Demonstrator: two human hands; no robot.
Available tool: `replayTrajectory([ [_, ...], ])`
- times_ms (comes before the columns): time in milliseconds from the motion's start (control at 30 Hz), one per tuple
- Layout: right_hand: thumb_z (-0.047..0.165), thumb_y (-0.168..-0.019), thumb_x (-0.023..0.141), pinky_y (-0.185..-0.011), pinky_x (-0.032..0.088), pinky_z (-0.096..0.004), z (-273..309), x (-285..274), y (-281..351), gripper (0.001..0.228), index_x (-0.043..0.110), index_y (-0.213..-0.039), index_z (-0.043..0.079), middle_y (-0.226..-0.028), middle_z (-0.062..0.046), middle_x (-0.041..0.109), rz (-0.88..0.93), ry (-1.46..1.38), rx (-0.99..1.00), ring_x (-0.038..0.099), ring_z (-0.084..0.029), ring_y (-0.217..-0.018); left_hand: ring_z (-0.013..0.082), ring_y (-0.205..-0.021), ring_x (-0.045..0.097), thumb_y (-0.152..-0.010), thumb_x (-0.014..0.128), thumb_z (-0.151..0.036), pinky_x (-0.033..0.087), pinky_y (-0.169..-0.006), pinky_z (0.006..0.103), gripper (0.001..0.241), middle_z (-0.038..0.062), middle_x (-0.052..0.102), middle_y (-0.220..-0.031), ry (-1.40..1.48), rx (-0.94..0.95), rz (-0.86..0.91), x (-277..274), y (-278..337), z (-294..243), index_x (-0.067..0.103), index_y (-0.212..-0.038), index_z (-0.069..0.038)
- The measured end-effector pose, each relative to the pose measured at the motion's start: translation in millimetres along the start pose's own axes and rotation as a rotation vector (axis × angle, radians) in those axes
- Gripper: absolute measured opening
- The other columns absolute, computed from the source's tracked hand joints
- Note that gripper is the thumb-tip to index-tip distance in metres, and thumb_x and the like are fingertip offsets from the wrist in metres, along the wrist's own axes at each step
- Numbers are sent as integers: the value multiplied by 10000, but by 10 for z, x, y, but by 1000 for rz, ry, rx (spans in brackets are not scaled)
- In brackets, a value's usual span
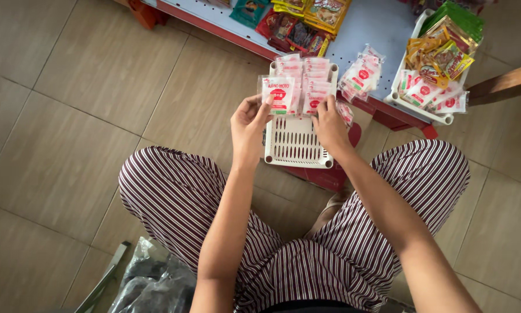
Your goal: The person sits on the floor and arranges small white snack packets into a white plastic basket. They pick up packets from a pile and place them neatly into the basket's compartments.
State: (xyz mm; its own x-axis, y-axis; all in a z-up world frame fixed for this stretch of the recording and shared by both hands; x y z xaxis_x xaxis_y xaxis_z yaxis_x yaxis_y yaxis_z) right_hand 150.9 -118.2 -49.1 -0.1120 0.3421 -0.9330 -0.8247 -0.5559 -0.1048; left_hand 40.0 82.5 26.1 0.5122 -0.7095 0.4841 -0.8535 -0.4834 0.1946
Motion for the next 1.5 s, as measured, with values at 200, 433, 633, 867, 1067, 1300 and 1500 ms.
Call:
replayTrajectory([
  [200, 148, -965, 678, -748, 584, -451, 73, 23, -24, 321, 554, -1201, -30, -1306, -201, 463, 51, 48, 0, 686, -365, -929, 60, -883, 679, -975, 730, -184, 546, -800, 226, 304, 45, 753, -1023, 15, -6, -6, -9, -21, -12, 676, -1179, 35],
  [433, 154, -1038, 599, -717, 615, -384, 389, 279, -60, 245, 597, -1209, -22, -1186, -157, 543, 179, 10, -298, 683, -294, -951, 63, -893, 684, -986, 724, -170, 544, -801, 222, 301, 54, 755, -1035, 31, -2, -12, -20, -14, -29, 669, -1192, 43],
  [633, 69, -893, 606, -927, 542, -433, 521, 427, -74, 363, 702, -1243, 82, -1221, -162, 619, 56, 128, -495, 622, -316, -1148, 72, -910, 705, -975, 718, -151, 564, -805, 224, 294, 61, 756, -1043, 48, -17, 1, 6, -1, -4, 655, -1187, 42],
  [867, 36, -862, 605, -988, 529, -430, 509, 492, -120, 358, 710, -1203, 64, -1262, -205, 611, 2, 182, -499, 584, -357, -1182, 71, -914, 695, -988, 717, -152, 553, -817, 218, 291, 71, 754, -1048, 23, -23, -14, -20, 7, -9, 658, -1192, 47],
  [1067, 9, -879, 605, -1021, 522, -447, 497, 512, -120, 304, 704, -1165, 39, -1259, -187, 593, 108, 171, -459, 578, -354, -1222, 76, -920, 703, -981, 716, -154, 565, -822, 236, 294, 72, 752, -1050, 54, -13, 10, -8, 3, 7, 657, -1184, 50],
  [1300, 16, -870, 596, -1007, 524, -449, 555, 349, -33, 375, 686, -1233, 32, -1327, -201, 560, 32, 129, -494, 566, -347, -1229, 77, -912, 700, -988, 712, -157, 561, -817, 233, 296, 71, 753, -1040, 18, -12, -1, -23, 9, 15, 655, -1192, 50],
  [1500, 2, -876, 611, -931, 567, -440, 498, 246, 33, 432, 624, -1308, 18, -1373, -179, 558, 131, 37, -431, 616, -334, -1207, 70, -914, 700, -979, 716, -167, 563, -824, 235, 300, 62, 752, -1035, 2, -5, -8, -3, 2, 24, 662, -1185, 44],
])
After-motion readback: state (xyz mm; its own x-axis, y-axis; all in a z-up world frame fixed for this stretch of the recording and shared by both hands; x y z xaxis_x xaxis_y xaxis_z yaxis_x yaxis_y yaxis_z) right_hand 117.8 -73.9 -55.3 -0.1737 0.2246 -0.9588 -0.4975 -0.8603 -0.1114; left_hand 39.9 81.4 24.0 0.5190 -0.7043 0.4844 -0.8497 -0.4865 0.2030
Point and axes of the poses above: each hand's wrist, its own y-axis away from the middle knuckle, its own x-axis out of the palm, z = x × y, the point moved 6 cm from there along -y, towards the middle knuckle
